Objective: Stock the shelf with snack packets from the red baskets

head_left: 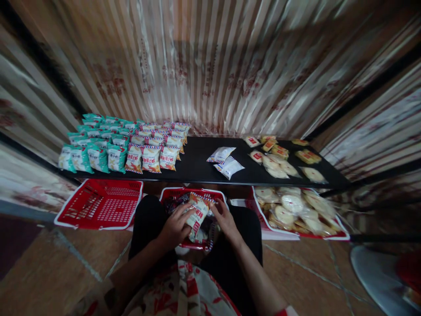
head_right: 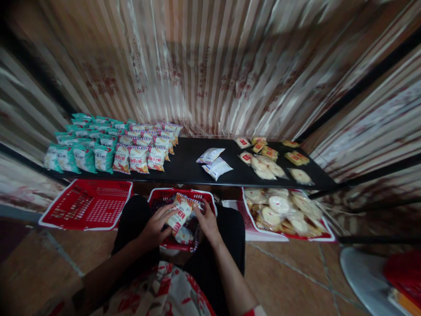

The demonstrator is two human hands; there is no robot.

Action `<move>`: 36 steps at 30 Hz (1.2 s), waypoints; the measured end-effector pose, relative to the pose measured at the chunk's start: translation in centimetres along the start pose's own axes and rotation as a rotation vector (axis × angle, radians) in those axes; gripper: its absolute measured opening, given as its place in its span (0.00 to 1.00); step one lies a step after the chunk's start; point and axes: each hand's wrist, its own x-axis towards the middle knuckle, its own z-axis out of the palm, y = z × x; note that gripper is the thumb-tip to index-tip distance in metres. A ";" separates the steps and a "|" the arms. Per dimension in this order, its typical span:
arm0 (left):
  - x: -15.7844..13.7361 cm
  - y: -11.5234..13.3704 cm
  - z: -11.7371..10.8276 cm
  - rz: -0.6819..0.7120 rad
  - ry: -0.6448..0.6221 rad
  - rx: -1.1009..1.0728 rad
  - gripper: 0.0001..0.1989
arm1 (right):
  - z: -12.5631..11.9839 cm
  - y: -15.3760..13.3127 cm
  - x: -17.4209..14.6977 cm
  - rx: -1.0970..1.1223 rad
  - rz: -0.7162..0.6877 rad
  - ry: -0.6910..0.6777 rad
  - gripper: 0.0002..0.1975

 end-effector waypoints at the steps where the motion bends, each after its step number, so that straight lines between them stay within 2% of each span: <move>1: 0.3 0.4 -0.3 0.046 0.026 0.042 0.25 | 0.2 -0.8 -0.4 0.133 0.062 -0.076 0.29; 3: 0.9 1.2 -0.5 0.126 0.072 0.117 0.23 | 0.6 -2.1 -1.4 0.329 0.097 -0.226 0.27; 4: 1.1 1.5 -0.4 0.155 0.087 0.146 0.23 | 0.9 -2.7 -1.8 0.391 0.090 -0.260 0.26; 8: 1.4 1.7 0.0 0.209 0.073 0.193 0.24 | 1.6 -3.7 -2.2 0.541 0.068 -0.215 0.22; 12: 2.1 0.8 -0.4 0.135 -0.012 0.159 0.26 | 0.7 -4.0 -1.0 0.593 0.125 -0.196 0.19; 16: 3.6 -0.2 -2.0 -0.008 0.015 0.068 0.26 | -1.2 -4.3 0.0 0.665 0.205 -0.251 0.21; 18: 4.5 -0.5 -3.1 -0.021 -0.005 -0.005 0.28 | -2.1 -4.5 0.2 0.690 0.212 -0.270 0.22; 20: 5.6 -0.6 -4.3 0.000 -0.060 -0.083 0.29 | -2.8 -4.9 0.0 0.684 0.215 -0.313 0.25; 22: 6.6 -0.4 -5.6 0.022 -0.127 -0.147 0.29 | -3.2 -5.3 -0.2 0.653 0.225 -0.413 0.31; 26: 8.4 0.8 -8.1 0.073 -0.384 -0.273 0.33 | -3.7 -5.5 -0.8 0.527 0.240 -0.609 0.40; 30: 10.0 2.3 -10.1 0.032 -0.559 -0.400 0.31 | -3.7 -5.0 -1.2 0.391 0.177 -0.692 0.32; 33: 11.3 2.4 -10.9 -0.007 -0.587 -0.444 0.27 | -3.2 -5.0 -1.1 0.358 0.105 -0.792 0.26; 36: 12.4 1.5 -10.7 -0.082 -0.443 -0.521 0.20 | -2.5 -5.5 -0.5 0.406 0.059 -0.766 0.24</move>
